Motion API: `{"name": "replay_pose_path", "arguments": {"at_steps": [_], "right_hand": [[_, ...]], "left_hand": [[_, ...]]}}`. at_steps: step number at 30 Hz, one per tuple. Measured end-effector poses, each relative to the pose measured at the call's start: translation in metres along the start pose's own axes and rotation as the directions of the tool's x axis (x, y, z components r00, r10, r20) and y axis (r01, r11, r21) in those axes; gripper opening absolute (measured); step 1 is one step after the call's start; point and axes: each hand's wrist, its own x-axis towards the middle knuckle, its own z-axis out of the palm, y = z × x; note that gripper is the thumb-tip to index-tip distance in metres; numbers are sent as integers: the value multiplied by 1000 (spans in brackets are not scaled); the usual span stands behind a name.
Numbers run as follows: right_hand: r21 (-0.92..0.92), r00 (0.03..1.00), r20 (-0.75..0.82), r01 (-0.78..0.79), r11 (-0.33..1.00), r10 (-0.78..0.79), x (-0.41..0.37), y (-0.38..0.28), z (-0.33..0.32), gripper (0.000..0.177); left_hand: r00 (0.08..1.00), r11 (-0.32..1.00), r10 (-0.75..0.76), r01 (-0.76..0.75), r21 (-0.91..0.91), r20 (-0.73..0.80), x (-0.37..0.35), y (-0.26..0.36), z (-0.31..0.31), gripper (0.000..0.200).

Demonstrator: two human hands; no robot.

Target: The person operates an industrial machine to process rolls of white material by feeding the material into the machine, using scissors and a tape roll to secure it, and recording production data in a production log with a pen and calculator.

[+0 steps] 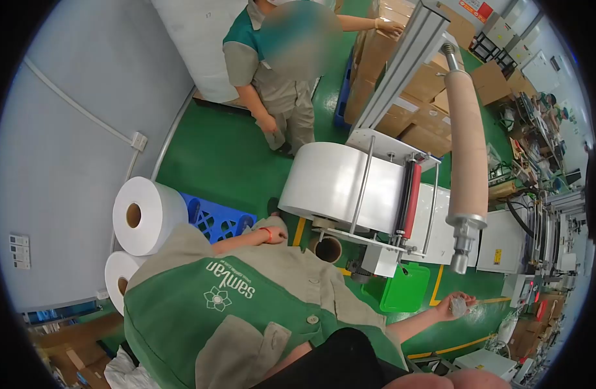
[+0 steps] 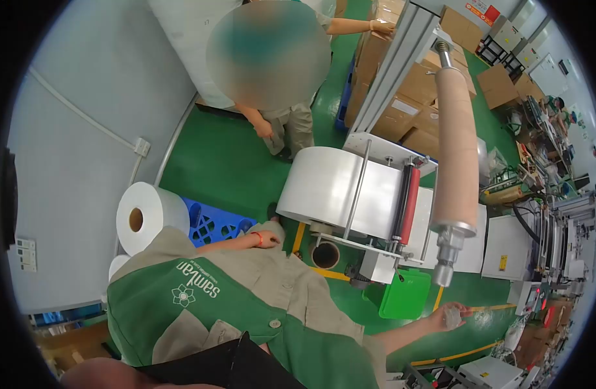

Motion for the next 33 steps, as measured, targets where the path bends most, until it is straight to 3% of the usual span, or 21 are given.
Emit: {"name": "replay_pose_path", "arguments": {"at_steps": [1,3,5,7,9,11,13,15,17,19,20,21,23,24,25,27,29,30,31,32,33], "right_hand": [[-10,999,36,-13,1000,14,2,-7,-6,43],[68,994,-65,-84,994,88,-9,13,-7,39],[9,982,-104,-160,987,160,-15,42,-25,36],[97,950,-85,-291,952,299,-20,82,-49,40],[13,870,0,-494,869,494,-18,128,-74,37],[100,824,-150,-537,838,546,-28,180,-59,38],[152,720,-393,-563,812,572,-41,224,-25,41],[85,653,-378,-682,727,656,-46,245,-35,41],[182,534,-389,-754,631,750,-52,263,-49,41],[88,509,-423,-800,593,749,-65,268,-49,41],[25,501,-514,-803,596,696,-75,274,-35,41],[25,506,-508,-801,599,697,-78,278,-46,41],[14,438,-370,-879,477,819,-94,260,-71,42],[-3,414,-537,-872,490,735,-104,259,-57,40],[-9,369,-593,-892,453,715,-115,256,-48,37],[-31,280,-684,-934,356,674,-138,252,-44,34],[-31,248,-639,-954,298,728,-162,243,-71,33],[-74,249,-727,-955,287,640,-178,240,-74,33],[-168,272,-755,-960,224,597,-199,237,-67,31],[-101,203,-789,-974,204,580,-222,233,-56,27],[-80,154,-777,-986,146,610,-243,230,-57,24]], "left_hand": [[1000,1000,5,-5,0,-4,-2,-8,11,35],[970,960,-64,-4,-279,-235,-9,-21,25,34],[958,983,-87,38,-179,-274,-27,-27,29,33],[925,997,-34,3,-82,-378,-44,-51,49,33],[927,969,-153,73,-236,-342,-67,-54,58,32],[909,966,-232,175,-190,-346,-87,-71,75,31],[906,963,-255,207,-170,-339,-103,-98,101,32],[897,942,-278,185,-279,-344,-123,-110,124,33],[875,923,-354,270,-275,-329,-142,-120,150,35],[871,890,-410,317,-328,-271,-162,-121,166,36],[871,873,-429,332,-358,-240,-169,-120,177,37],[870,861,-443,346,-373,-217,-176,-119,187,37],[874,850,-452,360,-385,-180,-184,-120,210,38],[877,848,-451,363,-388,-164,-187,-121,220,39],[883,850,-443,359,-386,-154,-189,-123,229,39],[905,880,-391,315,-356,-165,-184,-125,239,40],[927,905,-292,189,-380,-234,-176,-116,236,42],[904,706,-190,-145,-693,-383,-178,-81,215,48],[936,496,-174,-184,-848,-305,-183,-33,176,46],[931,400,-146,-255,-880,-336,-213,42,133,44],[926,358,40,-363,-860,-375,-240,104,96,52]]}}
